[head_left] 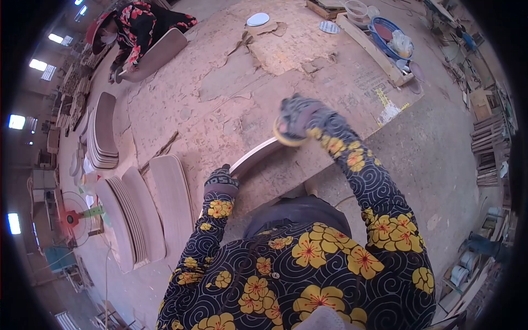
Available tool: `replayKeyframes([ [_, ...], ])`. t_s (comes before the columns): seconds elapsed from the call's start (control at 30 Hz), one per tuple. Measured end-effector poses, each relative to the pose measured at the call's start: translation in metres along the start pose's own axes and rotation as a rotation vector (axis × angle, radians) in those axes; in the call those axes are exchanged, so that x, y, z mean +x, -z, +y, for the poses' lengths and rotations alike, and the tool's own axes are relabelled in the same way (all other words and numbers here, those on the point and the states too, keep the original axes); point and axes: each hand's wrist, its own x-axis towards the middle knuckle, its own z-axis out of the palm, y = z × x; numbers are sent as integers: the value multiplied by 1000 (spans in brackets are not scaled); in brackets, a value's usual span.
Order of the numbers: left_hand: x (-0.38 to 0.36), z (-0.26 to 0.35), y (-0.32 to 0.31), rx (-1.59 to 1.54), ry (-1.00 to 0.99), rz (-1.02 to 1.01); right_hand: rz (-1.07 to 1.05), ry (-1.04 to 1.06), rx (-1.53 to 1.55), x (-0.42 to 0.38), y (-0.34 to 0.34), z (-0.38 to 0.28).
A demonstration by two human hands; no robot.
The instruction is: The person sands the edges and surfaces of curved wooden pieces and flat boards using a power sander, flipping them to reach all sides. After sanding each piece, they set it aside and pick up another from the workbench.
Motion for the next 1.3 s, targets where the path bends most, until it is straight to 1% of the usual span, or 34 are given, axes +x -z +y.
replayKeyframes([
  [0.03,1,-1,-1,-8,-3,13,108,213,-46,-8,-11,32],
  [0.07,1,-2,-1,-13,-8,27,170,261,56,-20,-21,52],
  [0.1,1,-2,1,-4,4,-2,229,314,154,-33,-29,71],
  [0.13,2,-1,2,3,14,-27,236,197,390,-48,-38,80],
  [0.2,7,3,4,-4,27,-50,142,-129,829,-55,-53,96],
  [0.27,6,1,6,-20,39,-53,-75,-555,1225,-52,-79,106],
  [0.33,5,-2,4,-14,31,-53,-32,-556,1262,-53,-97,105],
  [0.4,8,-1,3,-16,38,-74,-26,-561,1357,-57,-102,113],
  [0.5,5,-1,3,-13,33,-37,87,-354,1027,-48,-47,82],
  [0.53,3,0,3,-17,39,-41,22,-140,742,-42,-25,71],
  [0.57,2,1,4,-19,44,-44,21,72,465,-36,-2,59],
  [0.63,3,3,8,-11,38,-43,-86,40,78,-14,22,23],
  [0.7,0,5,9,0,29,-49,-145,-9,66,-3,22,8],
  [0.73,1,-3,-5,2,-8,21,-180,-31,60,-1,21,6],
  [0.8,0,-2,-4,-10,13,6,-198,-42,119,17,-10,42],
  [0.9,2,1,2,-9,40,-26,-125,1,442,-24,5,66],
  [0.93,2,3,4,-6,45,-38,-90,82,546,-31,-19,94],
  [1.0,5,2,6,-8,35,-43,-125,-61,860,-36,-47,117],
  [1.07,5,3,8,-14,35,-77,-263,-535,1264,-54,-66,113],
  [1.13,7,2,13,-27,52,-119,-106,-490,1334,-67,-84,101],
  [1.17,7,1,14,-31,37,-92,-24,-465,1369,-72,-91,96],
  [1.23,5,-1,8,-32,2,-53,33,-453,1357,-70,-92,98],
  [1.27,5,-6,-2,-32,-29,22,8,-463,1310,-60,-87,106],
  [1.3,3,-7,-3,-32,-19,14,-19,-474,1264,-52,-84,111],
])
